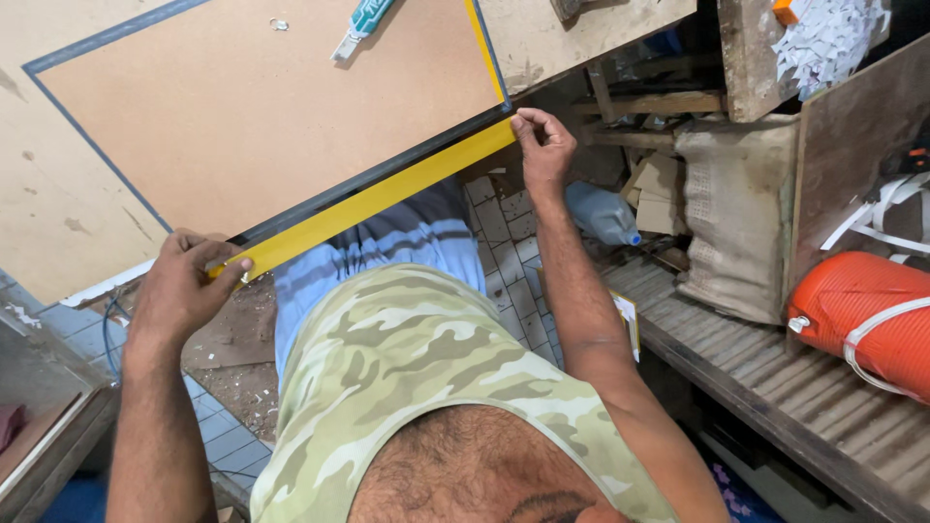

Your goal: The person applies yellow tape along the edges of a rectangular cardboard board, cuts the tape with a utility knife, and places small white paper pieces on the taped edges. The person then uses pliers to adjust the utility knife blade before continuing to tape another board.

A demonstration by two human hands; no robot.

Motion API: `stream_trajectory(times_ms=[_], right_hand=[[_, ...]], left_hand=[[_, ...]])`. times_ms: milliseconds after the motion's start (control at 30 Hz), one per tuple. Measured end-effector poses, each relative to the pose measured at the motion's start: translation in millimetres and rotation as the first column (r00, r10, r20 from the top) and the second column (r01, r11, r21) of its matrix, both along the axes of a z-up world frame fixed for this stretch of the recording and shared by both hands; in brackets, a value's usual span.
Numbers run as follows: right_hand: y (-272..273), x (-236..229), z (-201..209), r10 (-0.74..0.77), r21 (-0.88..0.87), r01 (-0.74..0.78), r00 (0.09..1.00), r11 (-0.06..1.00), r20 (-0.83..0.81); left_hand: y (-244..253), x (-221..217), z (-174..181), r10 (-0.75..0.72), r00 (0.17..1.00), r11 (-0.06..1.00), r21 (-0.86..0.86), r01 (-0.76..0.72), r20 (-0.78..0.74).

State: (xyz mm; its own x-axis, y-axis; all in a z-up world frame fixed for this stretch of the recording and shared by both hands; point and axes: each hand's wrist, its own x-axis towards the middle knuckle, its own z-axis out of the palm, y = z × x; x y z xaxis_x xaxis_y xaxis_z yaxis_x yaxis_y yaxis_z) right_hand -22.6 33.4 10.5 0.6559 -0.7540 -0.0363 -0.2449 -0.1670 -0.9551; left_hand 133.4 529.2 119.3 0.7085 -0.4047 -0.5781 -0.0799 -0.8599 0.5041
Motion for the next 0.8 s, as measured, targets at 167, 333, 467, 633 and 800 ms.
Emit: stream_trajectory(times_ms=[167, 333, 467, 633, 800], right_hand=[[3, 15, -7, 0.022, 0.004, -0.022, 0.999, 1.0, 0.032], [6, 26, -3, 0.038, -0.149, -0.04, 0.999, 0.988, -0.015], [4, 30, -4, 0.029, -0.1, -0.028, 1.0, 0.995, 0.006], [3, 30, -13, 0.012, -0.019, -0.011, 0.999, 1.0, 0.03], [-2, 30, -17, 0.023, -0.037, -0.022, 0.999, 0.999, 0.024]], left_hand=[[-13, 0, 8, 0.03, 0.993, 0.995, 0.091, -0.04, 0.111], [-20, 2, 5, 0.02, 0.993, 0.982, 0.185, -0.041, 0.113], [-20, 8, 0, 0.011, 0.997, 0.98, 0.195, -0.026, 0.082], [-18, 13, -5, 0.013, 0.997, 0.988, 0.152, -0.024, 0.071], [-17, 19, -8, 0.025, 1.0, 0.989, 0.147, -0.027, 0.018]])
